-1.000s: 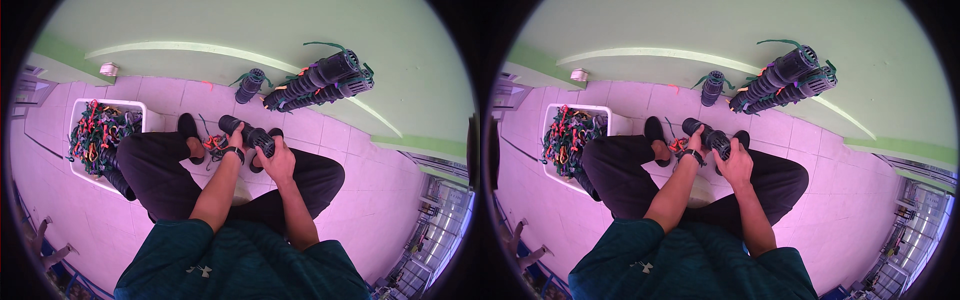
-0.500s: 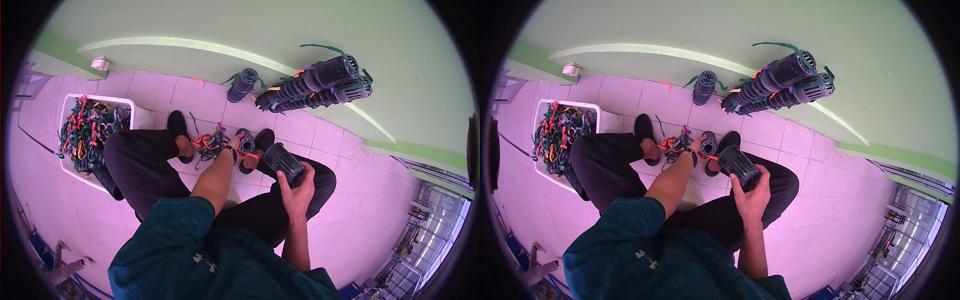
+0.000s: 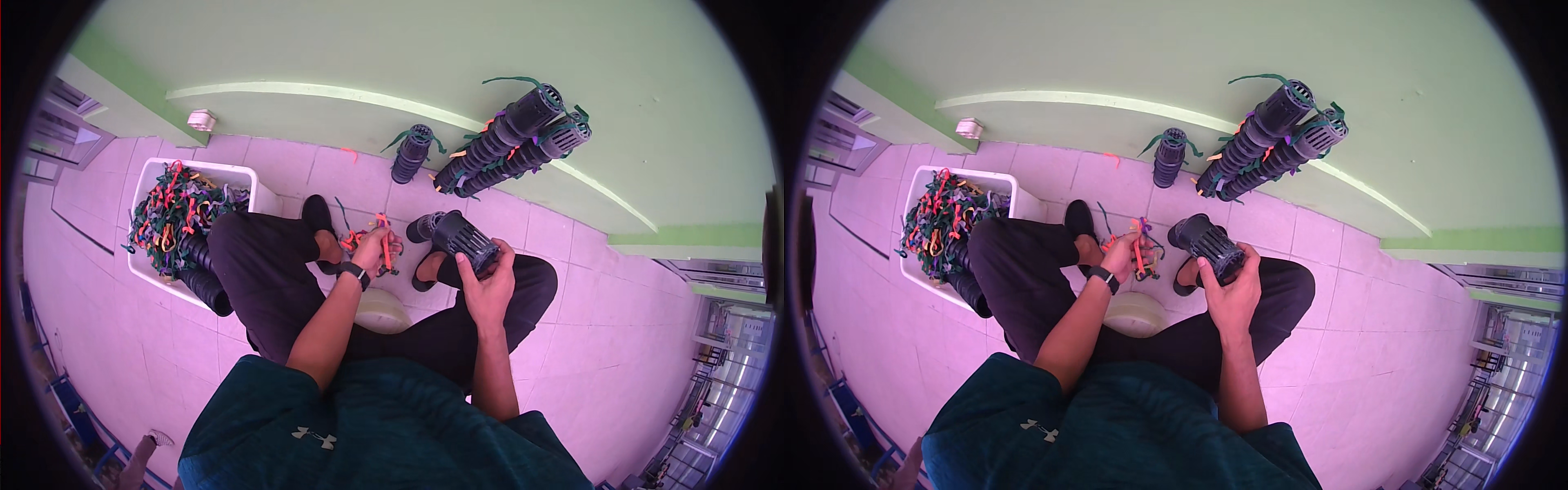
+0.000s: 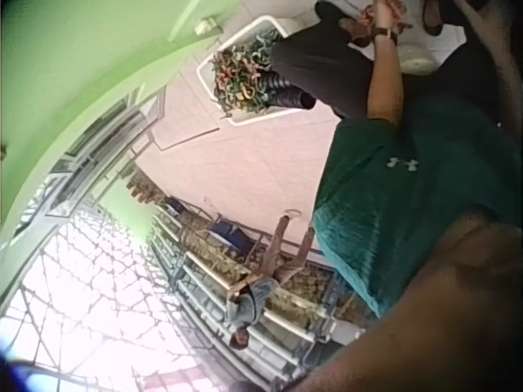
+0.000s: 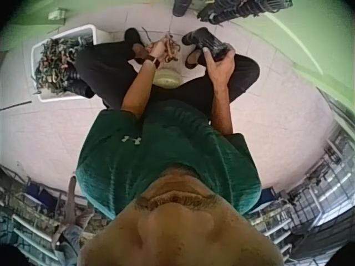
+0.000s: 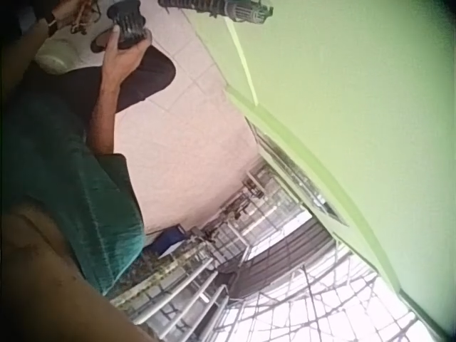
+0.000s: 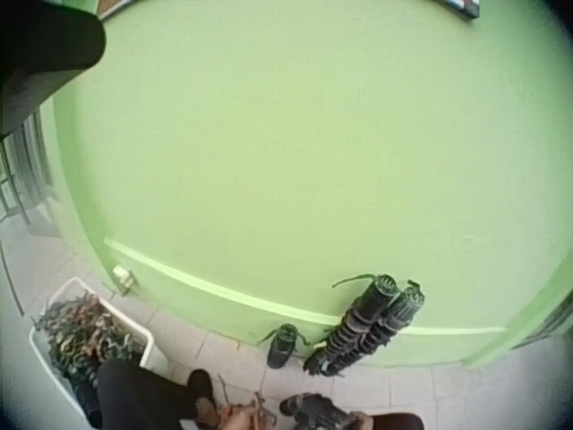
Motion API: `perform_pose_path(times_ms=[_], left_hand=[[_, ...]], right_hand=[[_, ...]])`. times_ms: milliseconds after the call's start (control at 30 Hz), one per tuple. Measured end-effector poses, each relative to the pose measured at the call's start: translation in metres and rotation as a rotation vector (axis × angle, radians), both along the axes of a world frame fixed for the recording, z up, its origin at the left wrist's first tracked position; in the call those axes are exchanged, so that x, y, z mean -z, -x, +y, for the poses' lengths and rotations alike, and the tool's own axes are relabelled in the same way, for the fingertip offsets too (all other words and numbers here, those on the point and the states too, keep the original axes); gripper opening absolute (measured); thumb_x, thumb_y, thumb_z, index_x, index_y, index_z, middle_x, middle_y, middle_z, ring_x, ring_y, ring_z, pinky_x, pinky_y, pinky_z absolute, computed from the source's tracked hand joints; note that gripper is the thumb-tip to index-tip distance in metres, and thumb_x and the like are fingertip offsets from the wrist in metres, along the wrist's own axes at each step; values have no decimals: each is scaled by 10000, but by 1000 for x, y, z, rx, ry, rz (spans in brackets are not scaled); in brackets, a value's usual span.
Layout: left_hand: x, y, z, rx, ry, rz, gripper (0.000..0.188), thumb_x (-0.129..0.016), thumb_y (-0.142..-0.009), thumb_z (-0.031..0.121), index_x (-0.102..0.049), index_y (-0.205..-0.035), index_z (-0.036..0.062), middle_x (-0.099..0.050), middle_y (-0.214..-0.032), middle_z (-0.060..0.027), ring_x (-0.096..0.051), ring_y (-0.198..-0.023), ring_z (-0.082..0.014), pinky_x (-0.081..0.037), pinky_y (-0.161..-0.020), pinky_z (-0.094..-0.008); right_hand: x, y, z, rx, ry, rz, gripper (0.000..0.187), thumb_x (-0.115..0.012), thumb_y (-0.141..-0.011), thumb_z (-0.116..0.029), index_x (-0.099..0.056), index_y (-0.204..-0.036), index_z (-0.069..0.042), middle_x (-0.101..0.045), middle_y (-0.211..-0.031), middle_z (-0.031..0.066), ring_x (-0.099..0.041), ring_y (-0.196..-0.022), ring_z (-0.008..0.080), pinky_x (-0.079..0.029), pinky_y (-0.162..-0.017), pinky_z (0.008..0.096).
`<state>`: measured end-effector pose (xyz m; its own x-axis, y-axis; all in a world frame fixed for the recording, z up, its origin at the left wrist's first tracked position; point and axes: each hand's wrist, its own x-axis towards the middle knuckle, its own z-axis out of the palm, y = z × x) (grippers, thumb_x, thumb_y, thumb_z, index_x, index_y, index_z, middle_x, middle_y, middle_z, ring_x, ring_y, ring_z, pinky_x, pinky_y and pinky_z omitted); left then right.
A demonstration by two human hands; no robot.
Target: Assembling black plastic cage components using colored zip ties.
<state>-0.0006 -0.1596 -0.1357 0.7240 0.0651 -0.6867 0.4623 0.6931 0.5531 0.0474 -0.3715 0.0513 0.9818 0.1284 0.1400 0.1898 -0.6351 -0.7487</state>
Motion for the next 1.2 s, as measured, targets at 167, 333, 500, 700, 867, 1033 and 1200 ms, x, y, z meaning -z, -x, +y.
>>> perform_pose_path(times_ms=[167, 333, 500, 700, 867, 1033, 1200], left_hand=[[-108, 22, 22, 243, 77, -424, 305, -490, -1031, 283, -656, -1010, 28, -671, -1084, -81, -627, -996, -174, -485, -893, -315], [-145, 31, 31, 362, -185, -501, 283, -530, -1021, 216, -711, -1025, -1, -666, -1070, -61, -605, -996, -143, -483, -866, -279], [-188, 42, 7, 457, -1004, -689, 178, -596, -961, 174, -731, -959, 57, -662, -990, -50, -609, -920, -176, -385, -907, -369], [-190, 47, -2, 453, -1491, -723, 107, -643, -900, 125, -722, -930, 59, -654, -946, -80, -612, -876, -244, -358, -893, -403], [-173, 49, 1, 165, -1131, -678, 118, -687, -915, 146, -726, -924, 35, -650, -829, -69, -613, -750, -154, -453, -712, -303], [-154, 58, 24, -300, -376, -478, 169, -706, -897, 56, -632, -1048, 36, -640, -936, -32, -590, -822, -84, -485, -708, -235], [-181, 53, 29, -305, -206, -605, 441, -672, -883, -19, -495, -1281, 52, -639, -1104, -91, -644, -978, -156, -552, -852, -314]], right_hand=[[4, 14, 17, -205, 11, 115, 674, -831, -742, -306, -513, -1257, -11, -636, -1057, 187, -643, -929, 359, -515, -808, 422], [-6, 16, 30, -376, -11, 161, 645, -801, -784, -345, -540, -1291, -42, -617, -1168, 177, -577, -1135, 342, -472, -938, 420], [3, 0, 57, -416, -212, 273, 532, -664, -884, -481, -689, -1176, -36, -660, -1169, 190, -606, -1137, 346, -465, -968, 416], [-18, -3, 82, -367, -615, 632, 319, -578, -1009, -256, -698, -1075, 33, -677, -821, 46, -621, -701, 81, -526, -639, 261], [-30, -1, 75, -226, -1118, 627, 366, -490, -1054, -261, -655, -1136, 56, -653, -873, 68, -601, -800, 88, -498, -774, 290], [-47, -1, 35, -201, -1080, 543, 257, -532, -1032, -164, -677, -1143, 16, -525, -736, -18, -387, -644, 14, -325, -556, 201], [-51, 11, 33, -297, -680, 404, 212, -609, -974, -113, -693, -1078, 51, -613, -766, -13, -450, -653, 6, -352, -570, 184]])
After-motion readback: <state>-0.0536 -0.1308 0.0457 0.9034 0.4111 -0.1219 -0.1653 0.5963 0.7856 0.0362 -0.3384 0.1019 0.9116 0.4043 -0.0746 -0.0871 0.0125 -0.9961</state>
